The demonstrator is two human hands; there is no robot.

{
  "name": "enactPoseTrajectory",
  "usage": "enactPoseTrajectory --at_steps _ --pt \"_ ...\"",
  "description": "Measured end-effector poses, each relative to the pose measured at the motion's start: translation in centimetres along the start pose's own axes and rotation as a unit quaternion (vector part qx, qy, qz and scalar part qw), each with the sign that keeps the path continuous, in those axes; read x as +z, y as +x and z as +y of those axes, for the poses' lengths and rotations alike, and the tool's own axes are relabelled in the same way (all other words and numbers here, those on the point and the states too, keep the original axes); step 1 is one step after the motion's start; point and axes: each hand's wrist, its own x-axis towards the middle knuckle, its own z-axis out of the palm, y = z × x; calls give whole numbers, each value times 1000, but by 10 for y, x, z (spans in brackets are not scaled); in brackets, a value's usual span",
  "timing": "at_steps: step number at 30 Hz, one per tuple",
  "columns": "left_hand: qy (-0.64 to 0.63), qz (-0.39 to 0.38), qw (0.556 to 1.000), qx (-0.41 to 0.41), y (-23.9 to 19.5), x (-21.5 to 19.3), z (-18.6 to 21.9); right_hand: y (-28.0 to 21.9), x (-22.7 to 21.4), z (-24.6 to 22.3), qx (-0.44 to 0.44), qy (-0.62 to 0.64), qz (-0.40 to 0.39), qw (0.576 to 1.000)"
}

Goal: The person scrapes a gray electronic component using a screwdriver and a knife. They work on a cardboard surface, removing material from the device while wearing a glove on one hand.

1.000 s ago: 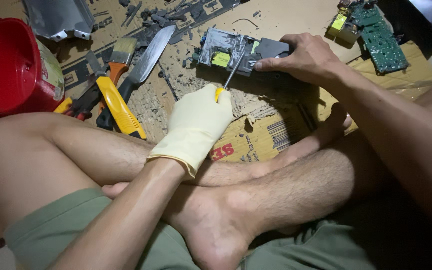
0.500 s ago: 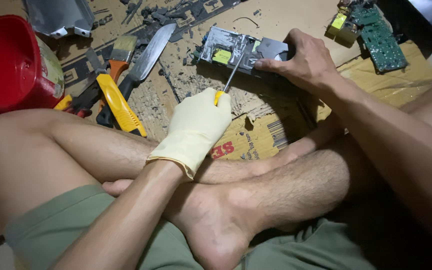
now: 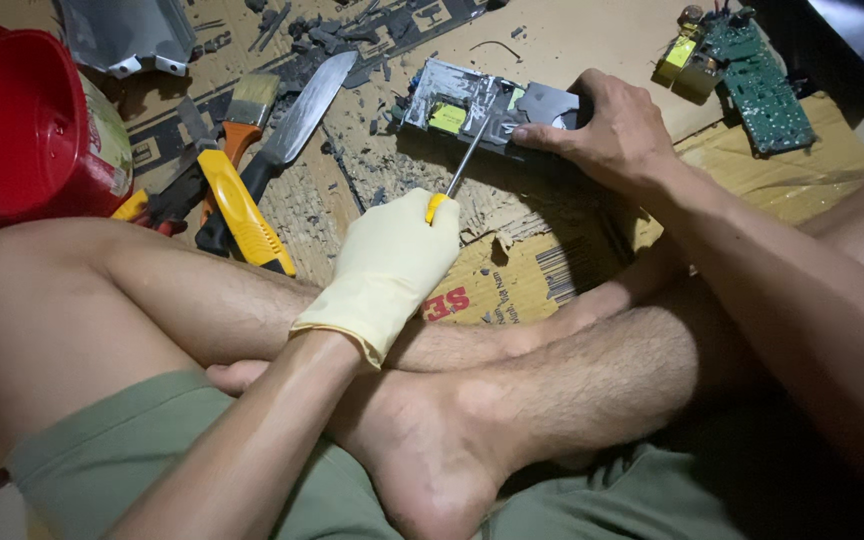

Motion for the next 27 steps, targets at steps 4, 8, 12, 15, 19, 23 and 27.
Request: enactPoseTrajectory --at_steps 4,8,12,15,19,23,27 --pt "-42 5 999 1 -12 -8 -1 4 8 8 -33 -17 40 999" --pt "-73 0 996 -55 -25 -20 -9 7 15 15 -60 -227 34 971" --pt "-61 37 996 -59 -17 -10 -40 -9 7 -31 -99 -243 41 964" --pt "-85 30 994 -67 -21 -17 -41 12 25 -33 -46 -244 -15 968" --pt "-102 34 991 -78 -34 -34 -40 1 -18 -49 -42 -51 -64 996" --pt "-107 86 989 -58 -37 -32 -50 -6 -54 -62 32 -2 -233 972" --pt "-80 82 993 -37 -35 -25 -51 -8 -51 -56 24 -25 -174 984"
